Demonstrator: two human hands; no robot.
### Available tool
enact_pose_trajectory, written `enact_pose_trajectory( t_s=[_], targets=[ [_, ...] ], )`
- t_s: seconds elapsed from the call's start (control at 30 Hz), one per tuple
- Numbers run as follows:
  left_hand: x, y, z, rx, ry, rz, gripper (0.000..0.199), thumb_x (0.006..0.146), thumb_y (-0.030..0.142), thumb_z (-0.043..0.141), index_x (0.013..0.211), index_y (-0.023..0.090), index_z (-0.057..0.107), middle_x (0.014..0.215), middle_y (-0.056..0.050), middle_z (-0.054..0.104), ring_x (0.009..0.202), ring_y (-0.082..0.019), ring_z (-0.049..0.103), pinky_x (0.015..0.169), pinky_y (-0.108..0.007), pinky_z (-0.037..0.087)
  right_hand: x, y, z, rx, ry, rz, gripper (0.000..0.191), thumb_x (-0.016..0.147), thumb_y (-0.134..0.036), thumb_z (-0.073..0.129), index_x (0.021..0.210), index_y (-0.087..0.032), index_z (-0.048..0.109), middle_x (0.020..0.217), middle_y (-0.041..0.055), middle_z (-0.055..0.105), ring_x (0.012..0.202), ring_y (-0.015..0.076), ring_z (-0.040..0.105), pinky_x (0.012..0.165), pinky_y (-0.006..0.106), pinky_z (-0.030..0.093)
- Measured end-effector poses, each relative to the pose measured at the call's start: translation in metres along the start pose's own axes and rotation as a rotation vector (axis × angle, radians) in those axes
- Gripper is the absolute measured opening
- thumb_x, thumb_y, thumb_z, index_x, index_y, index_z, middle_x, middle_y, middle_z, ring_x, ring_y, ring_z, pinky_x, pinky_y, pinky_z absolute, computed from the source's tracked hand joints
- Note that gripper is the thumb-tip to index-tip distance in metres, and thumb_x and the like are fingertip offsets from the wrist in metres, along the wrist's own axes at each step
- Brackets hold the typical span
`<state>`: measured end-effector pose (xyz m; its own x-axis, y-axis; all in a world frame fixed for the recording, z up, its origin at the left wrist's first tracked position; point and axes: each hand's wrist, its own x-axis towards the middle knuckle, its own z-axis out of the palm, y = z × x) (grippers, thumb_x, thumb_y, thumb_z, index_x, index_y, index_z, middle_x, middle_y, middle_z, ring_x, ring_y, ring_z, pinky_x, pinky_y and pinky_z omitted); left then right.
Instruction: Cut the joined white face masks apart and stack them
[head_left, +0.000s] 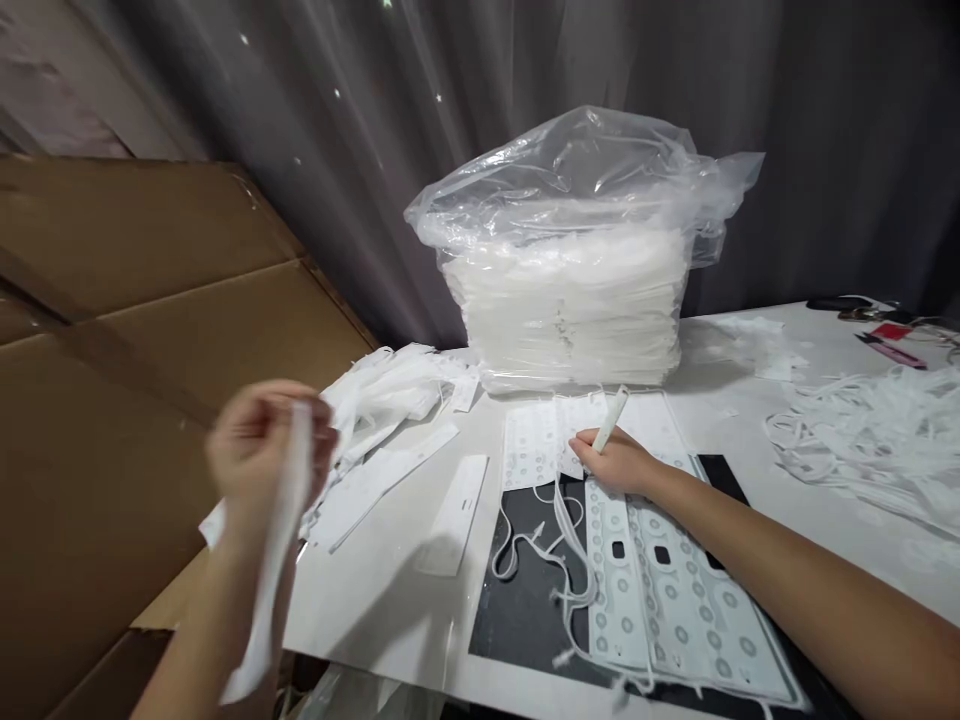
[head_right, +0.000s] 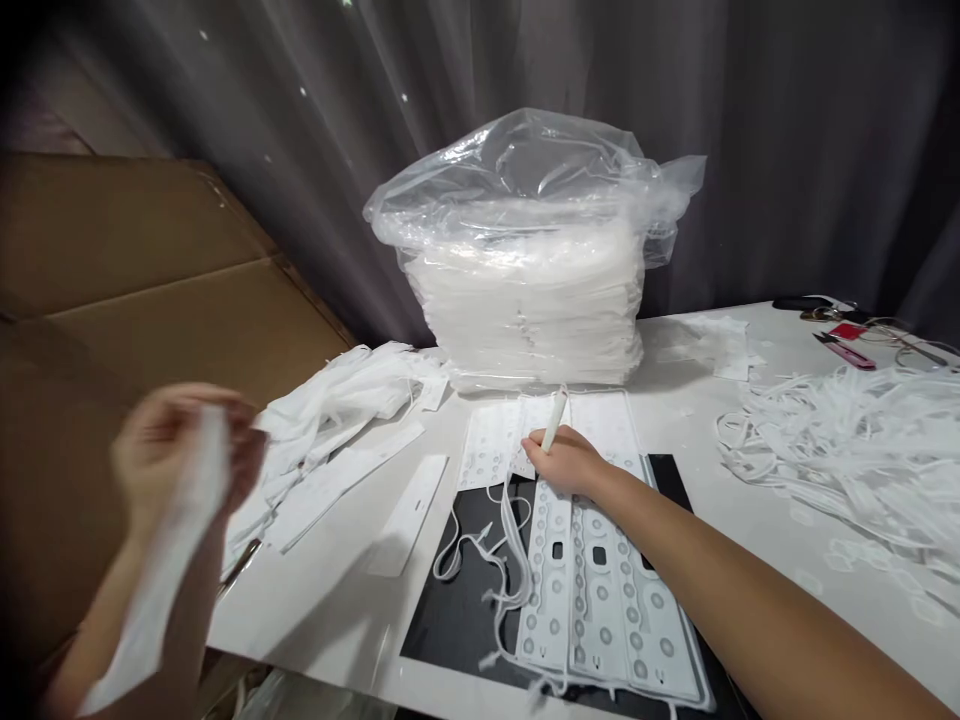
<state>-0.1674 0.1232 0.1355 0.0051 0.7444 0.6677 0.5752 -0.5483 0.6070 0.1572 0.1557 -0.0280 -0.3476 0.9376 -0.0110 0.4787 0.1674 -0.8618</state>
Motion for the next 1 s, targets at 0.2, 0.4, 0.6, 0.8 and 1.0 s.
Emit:
enact_pose_trajectory(
  t_s=[0.2, 0.4, 0.6, 0.8, 1.0],
  targets=[
    [-0.037, -0.058, 0.061, 0.189, -0.655, -0.011, 0.027, 0.081, 0.043, 0.064, 0.07, 0.018, 0.066, 0.052, 0.004, 0.055, 0.043, -0.008, 0.043, 0.041, -0.018, 0.033, 0.001, 0.0, 0.001, 0.01, 0.02, -0.018, 0.04, 0.089, -0.041, 0.041, 0.058, -0.021, 0.026, 0.055, -0.0034, 0.03, 0.052, 0.0136, 0.033, 0.052, 0.027, 0.022],
    [-0.034, -0.094, 0.098, 0.271, -0.749, 0.066, 0.031, 0.088, 0.043, 0.054, 0.076, 0.017, 0.064, 0.07, -0.003, 0.065, 0.061, -0.013, 0.058, 0.057, -0.023, 0.045, 0.001, 0.0, 0.001, 0.054, 0.022, -0.018, 0.039, 0.087, -0.042, 0.044, 0.056, -0.021, 0.031, 0.053, -0.0035, 0.033, 0.052, 0.0135, 0.034, 0.051, 0.027, 0.023],
    [-0.024, -0.071, 0.118, 0.288, -0.712, 0.214, 0.032, 0.09, 0.043, 0.052, 0.078, 0.017, 0.065, 0.117, -0.013, 0.06, 0.11, -0.027, 0.054, 0.093, -0.046, 0.041, 0.01, -0.003, -0.007, 0.204, 0.028, 0.023, 0.037, 0.088, -0.045, 0.044, 0.061, -0.02, 0.047, 0.049, -0.0031, 0.043, 0.047, 0.0131, 0.047, 0.048, 0.025, 0.034],
    [-0.042, -0.001, 0.172, 0.21, -0.862, 0.344, 0.025, 0.094, 0.032, 0.05, 0.078, 0.02, 0.066, 0.109, -0.005, 0.065, 0.106, -0.023, 0.056, 0.097, -0.044, 0.039, -0.001, -0.006, -0.039, 0.262, 0.208, 0.042, 0.034, 0.084, -0.047, 0.051, 0.064, -0.02, 0.047, 0.053, -0.003, 0.051, 0.047, 0.0118, 0.052, 0.048, 0.023, 0.038],
    [-0.074, 0.003, 0.204, 0.249, -1.012, 0.267, 0.056, 0.091, 0.042, 0.052, 0.137, 0.012, 0.04, 0.14, -0.021, 0.045, 0.129, -0.033, 0.044, 0.101, -0.052, 0.039, -0.034, 0.007, -0.031, 0.248, 0.284, 0.086, 0.037, 0.081, -0.044, 0.057, 0.058, -0.022, 0.04, 0.047, -0.0044, 0.05, 0.048, 0.0126, 0.052, 0.052, 0.025, 0.041]
  ],
)
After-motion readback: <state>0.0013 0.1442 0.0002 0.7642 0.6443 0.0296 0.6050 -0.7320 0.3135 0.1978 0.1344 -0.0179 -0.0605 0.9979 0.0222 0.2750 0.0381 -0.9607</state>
